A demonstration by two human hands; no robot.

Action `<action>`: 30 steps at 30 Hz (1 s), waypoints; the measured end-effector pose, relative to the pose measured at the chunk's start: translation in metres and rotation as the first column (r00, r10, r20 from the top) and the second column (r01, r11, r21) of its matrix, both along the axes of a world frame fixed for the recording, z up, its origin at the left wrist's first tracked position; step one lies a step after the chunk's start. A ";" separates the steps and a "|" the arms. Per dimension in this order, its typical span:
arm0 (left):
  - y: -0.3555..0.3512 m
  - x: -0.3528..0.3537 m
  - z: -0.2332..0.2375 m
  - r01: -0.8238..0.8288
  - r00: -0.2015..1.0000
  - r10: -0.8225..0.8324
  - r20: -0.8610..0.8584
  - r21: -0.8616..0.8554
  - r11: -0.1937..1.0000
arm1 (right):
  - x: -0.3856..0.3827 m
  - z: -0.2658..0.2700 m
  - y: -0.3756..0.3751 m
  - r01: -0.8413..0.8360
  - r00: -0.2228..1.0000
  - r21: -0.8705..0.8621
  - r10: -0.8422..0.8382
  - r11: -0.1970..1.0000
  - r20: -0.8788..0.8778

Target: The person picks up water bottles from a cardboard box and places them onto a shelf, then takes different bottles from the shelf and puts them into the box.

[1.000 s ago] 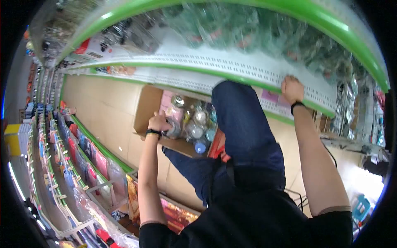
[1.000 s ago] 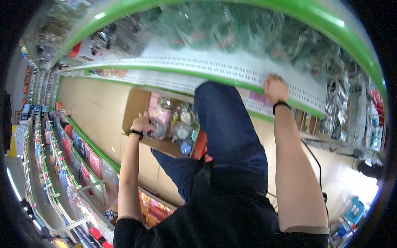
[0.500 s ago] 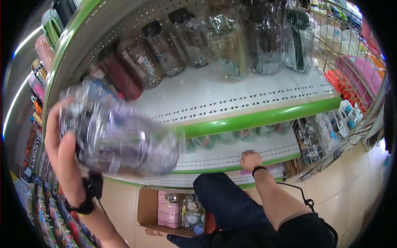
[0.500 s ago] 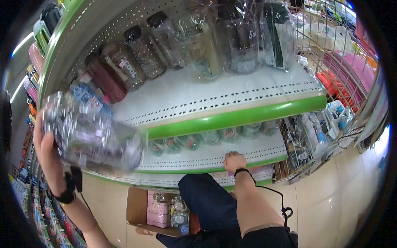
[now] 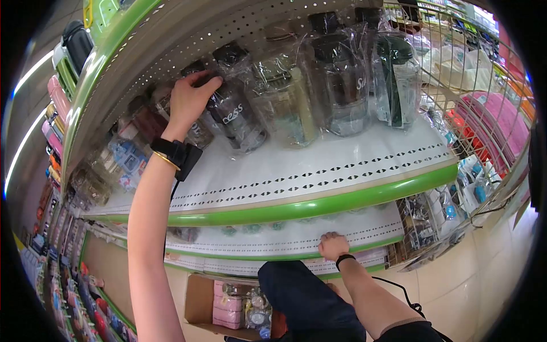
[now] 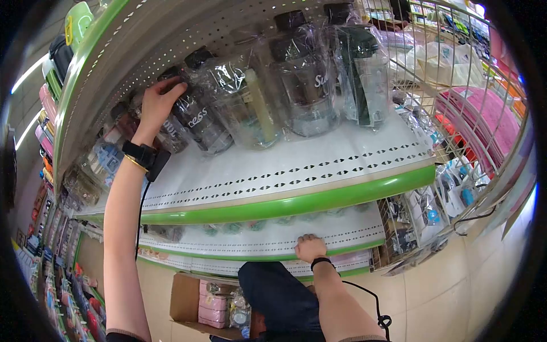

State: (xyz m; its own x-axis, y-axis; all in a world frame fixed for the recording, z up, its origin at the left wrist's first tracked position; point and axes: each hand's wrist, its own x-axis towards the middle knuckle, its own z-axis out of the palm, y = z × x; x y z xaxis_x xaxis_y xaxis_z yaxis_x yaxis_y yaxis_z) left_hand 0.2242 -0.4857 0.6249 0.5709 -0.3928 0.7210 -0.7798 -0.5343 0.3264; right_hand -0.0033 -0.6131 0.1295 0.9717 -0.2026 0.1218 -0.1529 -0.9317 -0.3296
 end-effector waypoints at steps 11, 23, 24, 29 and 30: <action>0.035 -0.029 -0.020 0.094 0.989 -0.119 -0.087 -0.252 0.963 | 0.002 -0.003 0.002 0.007 1.000 -0.072 -0.006 0.997 0.015; 0.341 -0.200 -0.236 -0.475 0.842 0.386 0.376 0.177 0.862 | 0.008 -0.019 -0.007 -0.036 0.988 -0.157 0.058 0.987 0.140; 0.367 -0.198 -0.270 -0.570 0.808 0.490 0.327 0.222 0.792 | 0.005 -0.019 -0.007 -0.056 0.990 -0.178 0.077 0.982 0.116; 0.423 -0.188 -0.438 -0.640 0.624 0.781 0.039 0.598 0.482 | 0.007 -0.012 -0.002 0.011 0.998 -0.235 0.006 0.972 0.070; 0.424 -0.186 -0.470 -0.600 0.610 0.792 0.000 0.654 0.461 | 0.008 -0.012 -0.002 0.014 0.995 -0.228 0.008 0.974 0.096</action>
